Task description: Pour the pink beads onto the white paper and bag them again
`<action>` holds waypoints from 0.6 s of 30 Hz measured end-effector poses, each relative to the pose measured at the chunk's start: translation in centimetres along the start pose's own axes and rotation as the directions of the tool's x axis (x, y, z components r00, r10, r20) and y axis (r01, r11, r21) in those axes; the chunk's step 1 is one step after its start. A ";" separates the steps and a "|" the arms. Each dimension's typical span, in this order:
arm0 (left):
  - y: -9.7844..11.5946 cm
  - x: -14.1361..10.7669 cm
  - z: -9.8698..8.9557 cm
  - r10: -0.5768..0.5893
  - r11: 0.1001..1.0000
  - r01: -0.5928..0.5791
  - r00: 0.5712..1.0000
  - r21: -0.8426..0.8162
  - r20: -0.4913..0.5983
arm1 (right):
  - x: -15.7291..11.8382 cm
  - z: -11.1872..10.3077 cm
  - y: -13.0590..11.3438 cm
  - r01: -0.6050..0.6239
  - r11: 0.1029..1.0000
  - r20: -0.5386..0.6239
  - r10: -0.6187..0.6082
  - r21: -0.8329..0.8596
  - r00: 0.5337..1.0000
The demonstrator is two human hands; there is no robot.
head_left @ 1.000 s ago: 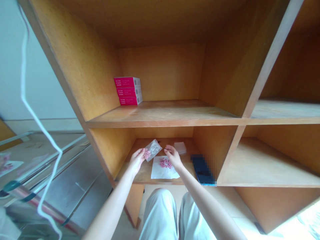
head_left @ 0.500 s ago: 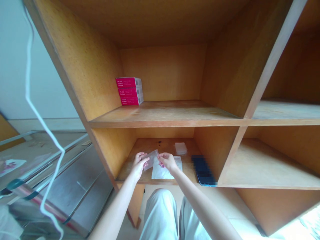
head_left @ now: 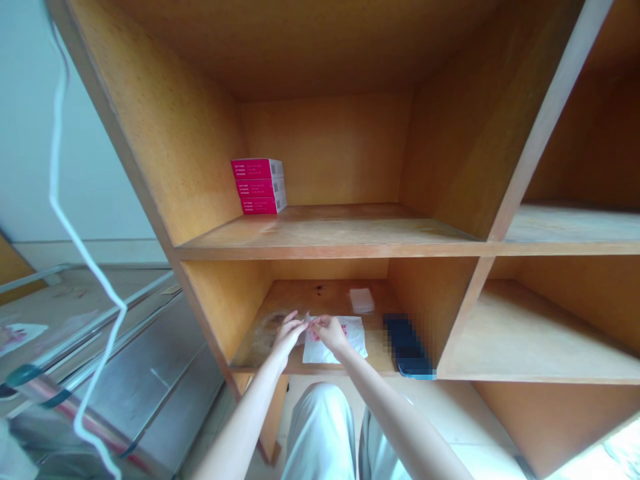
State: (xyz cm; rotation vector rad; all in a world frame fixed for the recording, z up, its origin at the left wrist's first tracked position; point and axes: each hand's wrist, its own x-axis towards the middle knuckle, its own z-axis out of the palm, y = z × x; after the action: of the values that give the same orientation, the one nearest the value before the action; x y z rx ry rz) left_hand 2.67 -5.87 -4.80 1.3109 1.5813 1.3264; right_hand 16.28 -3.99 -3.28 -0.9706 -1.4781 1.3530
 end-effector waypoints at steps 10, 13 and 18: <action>1.1 0.7 -0.3 0.072 0.989 -0.082 0.994 0.123 0.080 | 0.4 -0.9 -0.7 0.072 0.996 0.144 -0.065 -0.045 0.987; 1.2 0.6 -0.2 0.046 0.990 -0.052 0.998 0.129 0.053 | 0.4 -0.8 -0.9 0.072 0.990 0.125 -0.057 -0.118 0.990; 1.1 0.6 0.2 0.051 0.980 -0.053 0.999 0.192 0.019 | 0.4 -0.3 -1.6 0.070 0.918 0.071 -0.046 -0.391 0.996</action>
State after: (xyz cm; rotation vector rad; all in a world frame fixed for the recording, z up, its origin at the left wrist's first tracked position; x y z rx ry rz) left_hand 3.00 -5.24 -3.69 1.4835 1.7104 1.2161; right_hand 16.49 -3.65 -1.63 -1.1317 -1.8565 1.0679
